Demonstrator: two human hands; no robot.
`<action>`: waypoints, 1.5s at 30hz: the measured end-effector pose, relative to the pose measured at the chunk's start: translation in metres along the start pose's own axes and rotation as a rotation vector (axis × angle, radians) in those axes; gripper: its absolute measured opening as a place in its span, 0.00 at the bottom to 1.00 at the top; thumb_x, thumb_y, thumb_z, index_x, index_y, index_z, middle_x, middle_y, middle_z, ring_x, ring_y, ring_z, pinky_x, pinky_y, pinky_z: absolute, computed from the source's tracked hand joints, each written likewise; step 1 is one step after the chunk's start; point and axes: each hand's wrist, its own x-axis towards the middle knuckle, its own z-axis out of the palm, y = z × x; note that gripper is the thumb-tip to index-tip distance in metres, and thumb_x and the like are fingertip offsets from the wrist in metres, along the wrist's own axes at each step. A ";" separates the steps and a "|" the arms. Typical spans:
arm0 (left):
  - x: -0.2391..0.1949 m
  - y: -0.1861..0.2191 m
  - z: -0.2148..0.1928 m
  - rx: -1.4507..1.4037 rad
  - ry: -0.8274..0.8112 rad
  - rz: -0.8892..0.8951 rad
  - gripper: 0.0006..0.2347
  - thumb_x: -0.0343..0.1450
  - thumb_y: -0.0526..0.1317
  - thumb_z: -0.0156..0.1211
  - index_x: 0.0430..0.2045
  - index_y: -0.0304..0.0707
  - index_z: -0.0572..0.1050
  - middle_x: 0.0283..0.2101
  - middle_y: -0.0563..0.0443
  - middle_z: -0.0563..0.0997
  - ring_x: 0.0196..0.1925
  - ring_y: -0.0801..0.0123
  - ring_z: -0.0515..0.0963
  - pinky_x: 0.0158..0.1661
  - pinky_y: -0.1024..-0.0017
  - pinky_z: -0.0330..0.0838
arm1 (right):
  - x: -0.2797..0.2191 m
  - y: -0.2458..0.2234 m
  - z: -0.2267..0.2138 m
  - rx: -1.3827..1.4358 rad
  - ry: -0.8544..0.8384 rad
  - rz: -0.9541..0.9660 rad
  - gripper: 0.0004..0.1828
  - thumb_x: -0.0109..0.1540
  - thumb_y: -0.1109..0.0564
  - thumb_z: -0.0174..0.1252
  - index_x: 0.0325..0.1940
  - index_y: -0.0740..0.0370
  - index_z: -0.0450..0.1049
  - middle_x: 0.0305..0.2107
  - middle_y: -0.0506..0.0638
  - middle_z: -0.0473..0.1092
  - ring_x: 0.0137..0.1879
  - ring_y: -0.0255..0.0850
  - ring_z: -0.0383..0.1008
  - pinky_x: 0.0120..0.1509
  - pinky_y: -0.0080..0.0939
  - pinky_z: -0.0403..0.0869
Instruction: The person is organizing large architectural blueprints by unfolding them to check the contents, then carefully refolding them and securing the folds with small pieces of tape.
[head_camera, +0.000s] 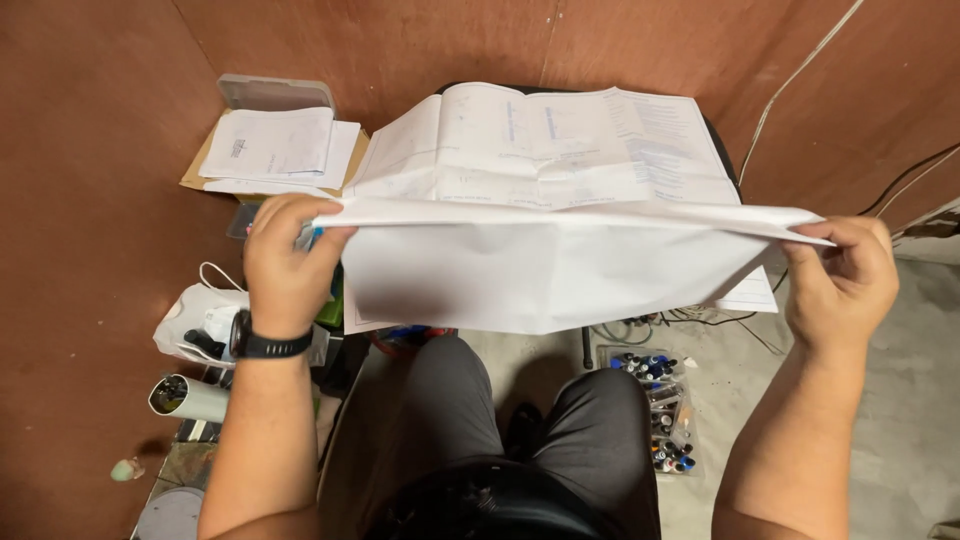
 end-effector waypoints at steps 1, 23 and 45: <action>0.005 -0.003 0.003 0.027 -0.044 -0.119 0.07 0.70 0.34 0.71 0.38 0.37 0.80 0.43 0.47 0.81 0.49 0.59 0.79 0.54 0.66 0.70 | 0.004 -0.002 0.002 -0.040 0.009 0.000 0.08 0.74 0.71 0.69 0.50 0.68 0.75 0.46 0.57 0.65 0.55 0.45 0.66 0.58 0.41 0.67; 0.069 0.076 0.081 -0.541 -0.505 -0.304 0.12 0.77 0.43 0.56 0.23 0.42 0.72 0.27 0.68 0.67 0.32 0.83 0.67 0.33 0.80 0.63 | 0.067 -0.117 0.079 0.051 0.158 -0.478 0.19 0.75 0.60 0.50 0.71 0.66 0.61 0.68 0.57 0.59 0.77 0.53 0.57 0.85 0.59 0.59; -0.085 0.067 0.073 -0.529 -0.480 -0.127 0.27 0.78 0.60 0.38 0.59 0.37 0.71 0.53 0.44 0.71 0.60 0.58 0.72 0.64 0.66 0.62 | -0.139 -0.082 0.094 0.516 -0.098 0.254 0.40 0.56 0.73 0.62 0.71 0.71 0.57 0.60 0.74 0.67 0.64 0.55 0.71 0.74 0.50 0.70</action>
